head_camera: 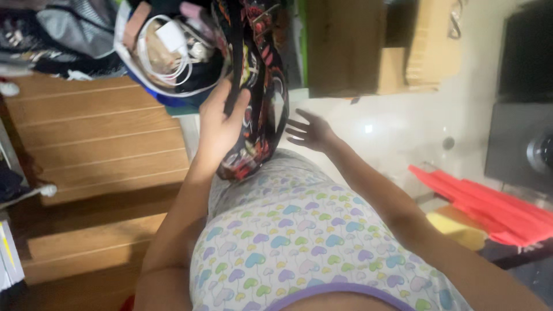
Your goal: The person organizes items in a cluttered room by removing objects from a patterned bag and placing them on a white wire shelf. They handle a green-handled tool, a white case, a pink pouch, a yellow lunchbox, and snack packets, arranging them on the shelf and floor.
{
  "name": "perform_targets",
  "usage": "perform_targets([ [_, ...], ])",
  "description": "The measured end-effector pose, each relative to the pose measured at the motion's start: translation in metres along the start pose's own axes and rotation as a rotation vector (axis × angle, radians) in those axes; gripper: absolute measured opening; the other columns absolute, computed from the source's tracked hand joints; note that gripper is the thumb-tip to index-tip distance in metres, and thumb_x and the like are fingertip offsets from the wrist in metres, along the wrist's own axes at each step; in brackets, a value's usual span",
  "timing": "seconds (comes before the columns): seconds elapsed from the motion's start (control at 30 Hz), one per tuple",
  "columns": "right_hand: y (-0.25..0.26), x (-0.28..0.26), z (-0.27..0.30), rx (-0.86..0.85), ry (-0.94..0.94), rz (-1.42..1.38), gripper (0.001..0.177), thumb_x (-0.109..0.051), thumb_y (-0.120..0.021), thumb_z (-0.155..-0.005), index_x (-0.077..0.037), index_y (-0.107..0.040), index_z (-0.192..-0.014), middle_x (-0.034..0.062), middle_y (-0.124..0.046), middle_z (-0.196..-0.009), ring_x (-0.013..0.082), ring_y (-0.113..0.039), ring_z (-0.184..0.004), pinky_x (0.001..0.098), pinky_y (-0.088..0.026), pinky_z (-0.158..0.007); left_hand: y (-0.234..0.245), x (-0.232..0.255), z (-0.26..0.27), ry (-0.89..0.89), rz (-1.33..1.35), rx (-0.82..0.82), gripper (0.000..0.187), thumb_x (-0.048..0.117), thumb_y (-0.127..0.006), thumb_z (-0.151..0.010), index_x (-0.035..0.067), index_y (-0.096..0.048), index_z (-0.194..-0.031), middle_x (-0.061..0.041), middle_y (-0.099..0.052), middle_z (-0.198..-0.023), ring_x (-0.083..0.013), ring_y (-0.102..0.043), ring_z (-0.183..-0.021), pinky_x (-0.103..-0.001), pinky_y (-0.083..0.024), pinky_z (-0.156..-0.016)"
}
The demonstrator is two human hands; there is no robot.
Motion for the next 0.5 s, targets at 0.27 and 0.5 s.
perform_targets([
  [0.27, -0.038, -0.080, 0.035, -0.075, 0.359, -0.723, 0.109, -0.088, -0.045, -0.077, -0.018, -0.030, -0.160, 0.0226, -0.023, -0.163, 0.0515, -0.019, -0.149, 0.0724, -0.023, -0.116, -0.130, -0.077, -0.044, -0.259, 0.105, -0.105, 0.057, 0.003, -0.057, -0.107, 0.001, -0.035, -0.160, -0.025, -0.043, -0.164, -0.0343, -0.044, -0.151, -0.036, -0.034, -0.122],
  [0.5, -0.047, -0.118, 0.040, -0.455, 0.469, -0.665, 0.089, -0.071, -0.046, -0.093, -0.008, -0.043, -0.156, 0.0188, -0.041, -0.159, 0.0372, -0.039, -0.145, 0.0576, -0.032, -0.122, -0.200, -0.132, -0.035, -0.041, 0.143, -0.263, 0.067, 0.013, -0.057, -0.099, 0.004, -0.031, -0.160, -0.025, -0.048, -0.154, -0.0382, -0.049, -0.144, -0.038, -0.042, -0.116],
])
Point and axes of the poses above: each hand's wrist, its own z-axis away from the middle knuckle, its own y-axis out of the back of the hand, x = y × z, the point moved 8 cm from there along -z, towards the middle knuckle
